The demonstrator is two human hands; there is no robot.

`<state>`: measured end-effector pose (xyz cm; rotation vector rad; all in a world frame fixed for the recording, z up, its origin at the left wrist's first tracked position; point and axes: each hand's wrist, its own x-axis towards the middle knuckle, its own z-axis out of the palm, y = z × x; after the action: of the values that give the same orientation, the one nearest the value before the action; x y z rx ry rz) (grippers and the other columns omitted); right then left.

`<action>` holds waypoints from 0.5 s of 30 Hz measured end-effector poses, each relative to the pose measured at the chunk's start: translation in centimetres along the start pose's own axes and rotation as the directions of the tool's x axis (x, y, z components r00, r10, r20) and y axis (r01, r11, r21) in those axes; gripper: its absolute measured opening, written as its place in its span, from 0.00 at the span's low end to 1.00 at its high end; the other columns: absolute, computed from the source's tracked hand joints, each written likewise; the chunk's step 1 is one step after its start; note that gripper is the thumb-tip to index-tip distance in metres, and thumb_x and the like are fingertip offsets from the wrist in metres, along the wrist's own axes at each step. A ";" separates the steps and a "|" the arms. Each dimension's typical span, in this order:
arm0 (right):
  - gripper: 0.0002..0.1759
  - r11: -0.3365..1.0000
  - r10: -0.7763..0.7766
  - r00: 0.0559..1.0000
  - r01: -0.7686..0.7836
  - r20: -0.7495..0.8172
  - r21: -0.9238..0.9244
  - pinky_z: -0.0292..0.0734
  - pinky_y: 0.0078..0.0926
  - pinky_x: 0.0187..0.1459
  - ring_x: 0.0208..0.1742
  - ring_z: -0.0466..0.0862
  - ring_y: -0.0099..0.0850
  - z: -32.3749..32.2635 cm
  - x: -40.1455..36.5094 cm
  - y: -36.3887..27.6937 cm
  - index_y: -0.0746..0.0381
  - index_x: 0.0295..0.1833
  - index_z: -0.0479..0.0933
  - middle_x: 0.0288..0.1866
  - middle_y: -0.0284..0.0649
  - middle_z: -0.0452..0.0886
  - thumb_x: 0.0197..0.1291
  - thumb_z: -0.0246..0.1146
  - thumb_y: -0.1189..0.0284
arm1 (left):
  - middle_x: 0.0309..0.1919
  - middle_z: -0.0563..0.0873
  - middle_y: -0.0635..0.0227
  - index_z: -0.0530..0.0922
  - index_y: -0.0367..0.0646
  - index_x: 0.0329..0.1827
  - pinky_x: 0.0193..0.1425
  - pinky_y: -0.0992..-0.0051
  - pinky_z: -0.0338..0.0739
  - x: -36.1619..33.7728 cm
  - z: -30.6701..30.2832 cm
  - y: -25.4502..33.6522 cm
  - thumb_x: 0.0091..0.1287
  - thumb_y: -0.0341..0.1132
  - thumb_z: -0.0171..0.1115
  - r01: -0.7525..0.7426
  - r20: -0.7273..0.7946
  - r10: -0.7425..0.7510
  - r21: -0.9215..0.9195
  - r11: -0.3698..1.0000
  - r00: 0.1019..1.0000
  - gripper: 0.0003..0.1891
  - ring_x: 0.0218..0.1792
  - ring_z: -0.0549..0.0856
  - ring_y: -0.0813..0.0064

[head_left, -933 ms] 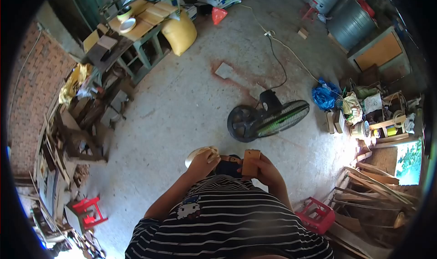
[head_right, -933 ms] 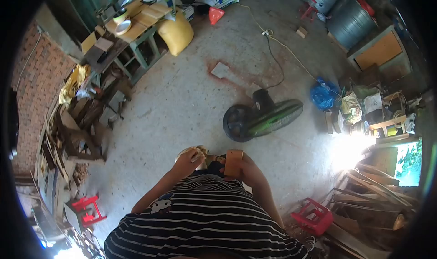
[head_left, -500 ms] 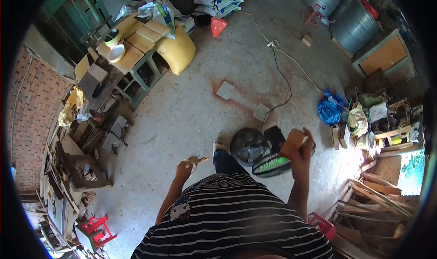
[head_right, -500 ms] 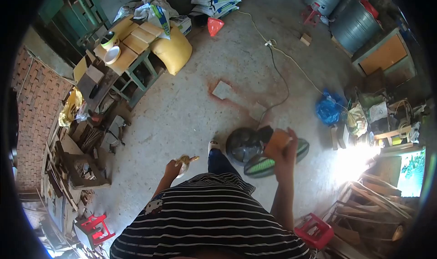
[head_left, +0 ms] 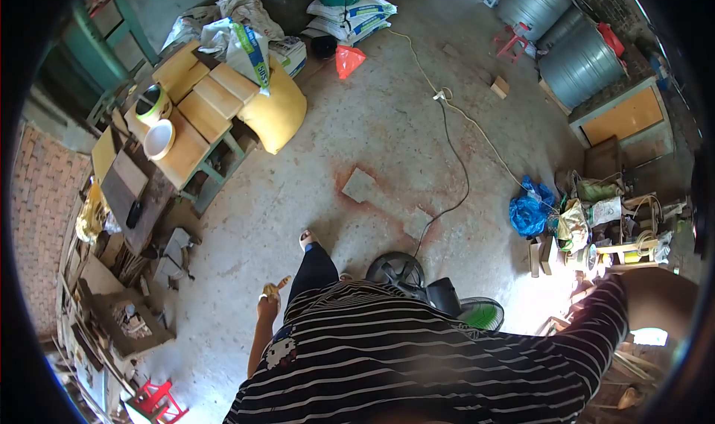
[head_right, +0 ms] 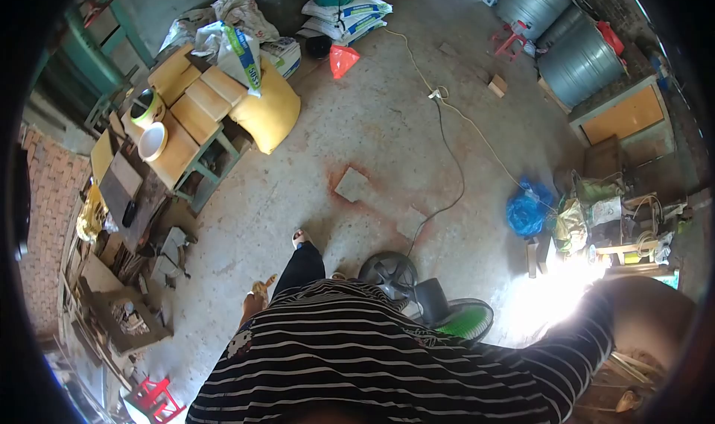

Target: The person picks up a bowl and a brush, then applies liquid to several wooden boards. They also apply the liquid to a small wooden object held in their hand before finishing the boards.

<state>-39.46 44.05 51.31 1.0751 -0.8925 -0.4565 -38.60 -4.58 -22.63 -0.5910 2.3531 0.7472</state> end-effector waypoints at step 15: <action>0.11 0.834 0.208 0.082 -0.536 0.975 -0.133 0.79 0.44 0.47 0.44 0.82 0.43 12.0 -56.3 -12.5 0.56 0.50 0.69 0.46 0.45 0.76 0.66 0.51 0.64 | 0.41 0.85 0.49 0.81 0.40 0.40 0.50 0.58 0.79 25.2 -5.9 15.3 0.66 0.40 0.49 -0.484 0.358 0.337 0.505 0.715 0.871 0.15 0.44 0.85 0.53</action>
<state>-80.81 71.84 19.79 0.5836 -2.4591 -0.5778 -67.82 -2.64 -29.48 0.3014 2.3244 0.2084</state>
